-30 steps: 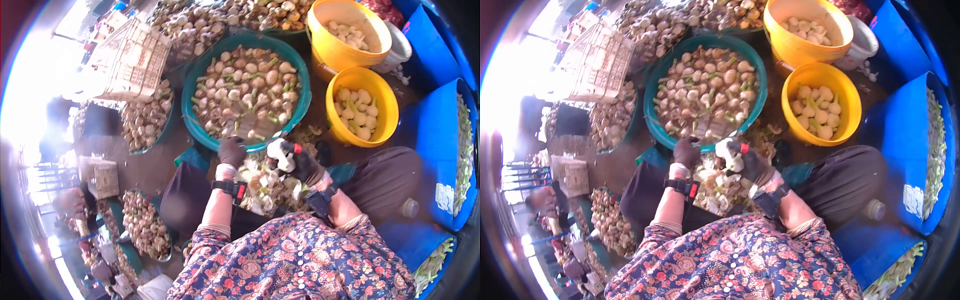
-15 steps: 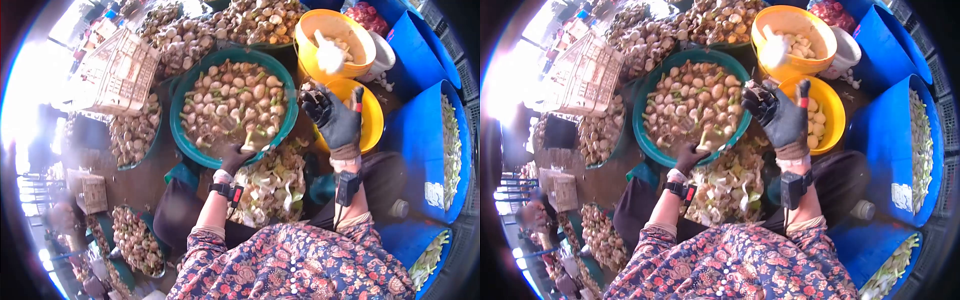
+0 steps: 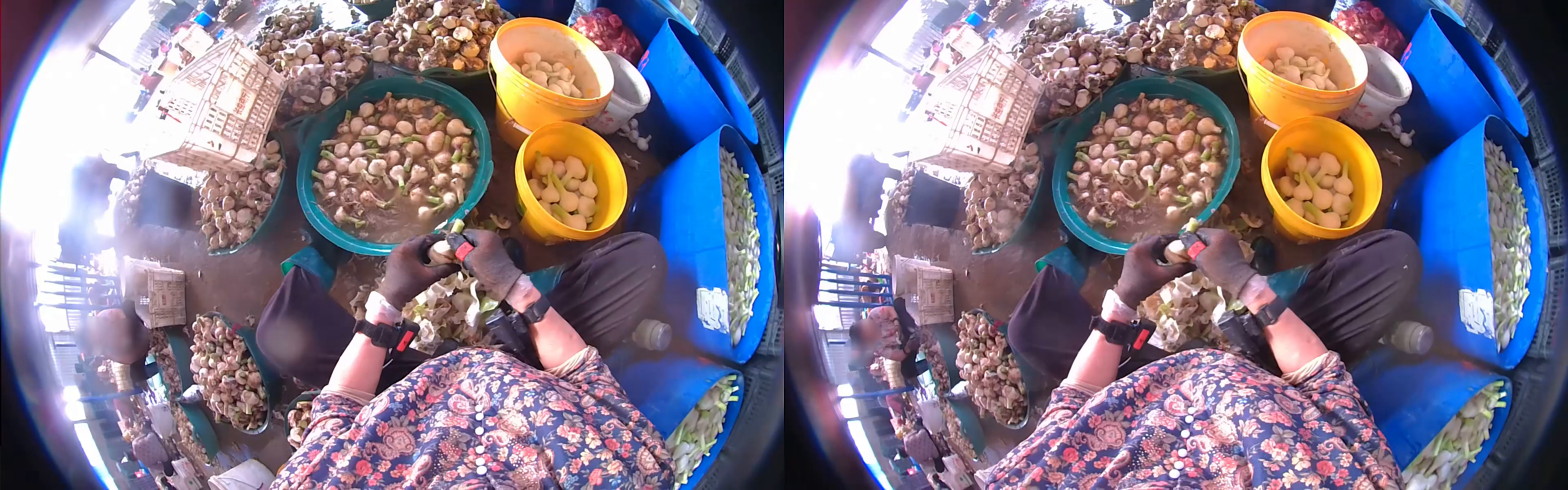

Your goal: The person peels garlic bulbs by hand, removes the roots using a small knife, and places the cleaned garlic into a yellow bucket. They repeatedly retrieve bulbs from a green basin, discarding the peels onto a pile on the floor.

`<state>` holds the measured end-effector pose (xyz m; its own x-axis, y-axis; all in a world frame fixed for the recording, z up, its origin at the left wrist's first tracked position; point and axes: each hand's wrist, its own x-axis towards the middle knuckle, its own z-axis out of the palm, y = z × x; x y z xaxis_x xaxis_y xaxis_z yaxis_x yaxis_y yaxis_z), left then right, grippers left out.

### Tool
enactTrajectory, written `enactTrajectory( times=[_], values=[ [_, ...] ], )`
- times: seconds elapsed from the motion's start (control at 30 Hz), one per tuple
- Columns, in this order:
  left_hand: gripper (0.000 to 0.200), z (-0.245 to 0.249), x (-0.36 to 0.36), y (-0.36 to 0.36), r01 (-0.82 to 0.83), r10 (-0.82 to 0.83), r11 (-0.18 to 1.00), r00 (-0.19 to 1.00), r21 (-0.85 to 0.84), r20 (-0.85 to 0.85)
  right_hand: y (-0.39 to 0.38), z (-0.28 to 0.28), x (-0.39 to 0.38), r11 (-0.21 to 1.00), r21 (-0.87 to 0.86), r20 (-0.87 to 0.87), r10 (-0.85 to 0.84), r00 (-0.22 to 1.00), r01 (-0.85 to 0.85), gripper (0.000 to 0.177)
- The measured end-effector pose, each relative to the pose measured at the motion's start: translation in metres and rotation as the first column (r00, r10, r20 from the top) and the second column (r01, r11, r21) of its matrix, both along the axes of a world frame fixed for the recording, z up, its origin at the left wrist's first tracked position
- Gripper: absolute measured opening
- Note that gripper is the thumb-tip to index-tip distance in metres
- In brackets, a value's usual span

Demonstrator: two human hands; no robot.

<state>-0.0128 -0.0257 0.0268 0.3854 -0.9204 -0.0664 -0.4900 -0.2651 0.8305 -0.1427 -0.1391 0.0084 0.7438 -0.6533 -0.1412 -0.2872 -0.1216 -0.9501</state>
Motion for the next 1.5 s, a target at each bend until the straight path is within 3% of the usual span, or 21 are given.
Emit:
enactTrajectory(
  times=[0.1,0.17,0.2,0.3,0.43,0.6,0.73,0.8,0.9,0.97,1.0,1.03,1.1,1.17,1.2,1.27,1.3,1.37,1.43,1.47,1.5],
  values=[
    [0.049,0.003,0.005,0.005,-0.015,0.018,1.0,0.982,0.016,-0.188,-0.003,0.003,-0.008,0.89,0.453,0.068,0.013,0.998,-0.043,0.036],
    [0.049,0.002,-0.005,0.004,-0.12,0.104,0.992,0.939,-0.028,-0.327,-0.001,0.0,-0.007,0.655,0.755,0.046,-0.103,0.994,0.033,0.035],
    [0.056,-0.002,-0.01,0.003,-0.149,0.124,0.988,0.908,-0.032,-0.401,0.002,-0.003,-0.007,0.766,0.641,0.143,-0.055,0.988,-0.05,0.037],
    [0.065,-0.011,-0.021,0.001,-0.073,0.067,0.989,0.997,-0.131,-0.051,0.016,-0.011,-0.011,0.951,0.187,0.354,0.168,0.92,-0.246,0.044],
    [0.084,0.001,-0.01,0.0,-0.043,0.128,0.981,0.877,-0.191,0.464,-0.005,-0.002,-0.013,0.582,0.813,0.002,0.059,0.998,-0.036,0.044],
    [0.025,-0.021,0.0,0.006,0.198,-0.102,0.971,0.846,-0.131,0.523,0.003,-0.07,-0.012,0.933,0.252,-0.015,0.269,0.963,-0.257,0.036],
    [0.018,-0.042,-0.01,0.011,-0.168,0.164,0.986,0.975,-0.017,-0.153,0.004,-0.017,-0.003,0.806,0.592,-0.031,0.059,0.998,-0.029,0.034],
    [0.018,-0.044,-0.008,0.009,-0.307,0.308,0.947,0.766,0.099,-0.564,0.004,-0.003,-0.003,0.856,0.505,0.037,0.112,0.993,-0.115,0.037],
    [0.027,-0.021,0.002,0.015,-0.293,0.247,0.936,0.159,0.194,-0.956,0.005,-0.002,-0.003,0.851,0.427,0.428,0.108,0.897,-0.306,0.034],
    [0.03,-0.038,0.0,0.026,-0.15,0.11,0.986,0.906,-0.067,-0.409,0.003,0.002,-0.003,0.797,0.49,0.449,0.117,0.886,-0.354,0.039],
    [0.031,-0.039,-0.002,0.029,-0.003,0.01,0.993,0.999,-0.121,0.053,0.002,0.003,-0.002,0.779,0.517,0.443,0.112,0.89,-0.355,0.039],
    [0.032,-0.04,-0.002,0.03,-0.036,0.035,0.992,0.999,-0.117,-0.013,0.002,0.004,-0.002,0.76,0.544,0.434,0.106,0.894,-0.354,0.04],
    [0.035,-0.036,-0.004,0.033,-0.104,0.088,0.989,0.985,-0.105,-0.145,0.004,-0.003,-0.002,0.966,0.001,0.368,0.24,0.898,-0.258,0.039],
    [0.042,-0.024,0.006,0.033,0.014,-0.014,1.0,0.993,0.001,0.115,0.005,0.002,-0.003,0.735,-0.657,0.078,0.288,0.954,-0.168,0.039],
    [0.042,-0.036,0.012,0.035,0.09,-0.077,0.993,0.983,-0.073,0.168,0.008,0.009,-0.002,0.715,-0.691,0.142,0.278,0.95,-0.106,0.036],
    [0.036,-0.053,0.015,0.035,0.137,-0.106,0.98,0.974,-0.148,0.199,0.013,-0.009,0.0,0.832,-0.547,0.148,0.2,0.968,-0.089,0.034],
    [0.034,-0.043,0.011,0.033,-0.099,0.078,0.99,0.979,-0.102,-0.188,0.015,-0.02,0.002,0.88,-0.468,0.146,0.159,0.976,-0.074,0.033],
    [0.029,-0.013,0.0,0.026,-0.416,0.421,0.882,0.483,0.221,-0.768,0.012,-0.02,0.004,0.999,0.016,0.177,-0.049,0.983,0.047,0.025],
    [0.021,-0.018,-0.005,0.028,-0.37,0.263,0.929,0.619,0.021,-0.74,0.0,-0.01,-0.003,0.843,0.528,0.052,-0.16,0.986,0.109,0.023],
    [0.02,-0.018,-0.006,0.031,-0.269,0.165,0.962,0.688,-0.037,-0.707,0.001,-0.024,-0.008,0.978,0.21,0.101,-0.04,0.994,0.018,0.023],
    [0.019,-0.012,-0.008,0.033,-0.16,0.062,0.983,0.743,-0.088,-0.666,-0.003,-0.047,-0.006,0.836,0.532,0.126,-0.235,0.964,0.134,0.022]
  ],
)
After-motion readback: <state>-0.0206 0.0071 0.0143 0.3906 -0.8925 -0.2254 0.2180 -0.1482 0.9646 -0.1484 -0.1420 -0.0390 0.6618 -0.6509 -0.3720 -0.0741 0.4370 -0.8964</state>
